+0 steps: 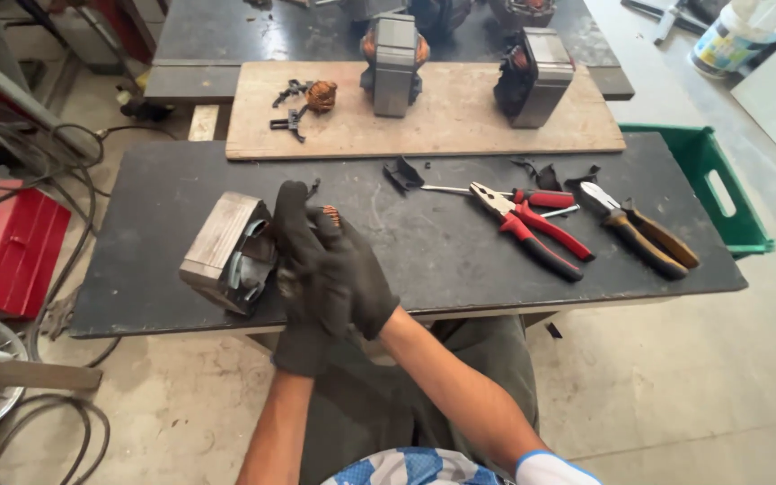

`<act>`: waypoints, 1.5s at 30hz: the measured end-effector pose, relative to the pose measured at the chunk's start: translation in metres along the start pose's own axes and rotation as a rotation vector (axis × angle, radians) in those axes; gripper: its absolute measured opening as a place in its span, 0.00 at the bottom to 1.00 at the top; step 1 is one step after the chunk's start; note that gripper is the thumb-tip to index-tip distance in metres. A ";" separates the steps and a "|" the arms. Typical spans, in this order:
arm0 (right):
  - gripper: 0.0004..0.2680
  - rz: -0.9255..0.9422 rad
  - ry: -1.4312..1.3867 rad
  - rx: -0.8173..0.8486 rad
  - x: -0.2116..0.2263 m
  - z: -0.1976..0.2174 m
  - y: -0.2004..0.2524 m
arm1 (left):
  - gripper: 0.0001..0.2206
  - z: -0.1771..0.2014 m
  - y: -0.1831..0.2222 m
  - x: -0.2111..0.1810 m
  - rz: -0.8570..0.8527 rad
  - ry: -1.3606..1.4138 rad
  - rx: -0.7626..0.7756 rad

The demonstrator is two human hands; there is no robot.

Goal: Unwinding copper coils from an electric motor stator at a repair bench

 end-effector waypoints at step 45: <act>0.15 0.182 1.319 0.290 0.011 -0.012 0.003 | 0.14 0.077 -0.041 0.008 -0.112 -0.628 -0.092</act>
Point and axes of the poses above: each hand's wrist, its own y-axis away from the middle knuckle, its own z-axis out of the back of the hand, x = y × z, the point moved 5 cm from there along -y, towards the middle knuckle, and after that the axes turned 15 degrees about -x, right-handed, at the moved point
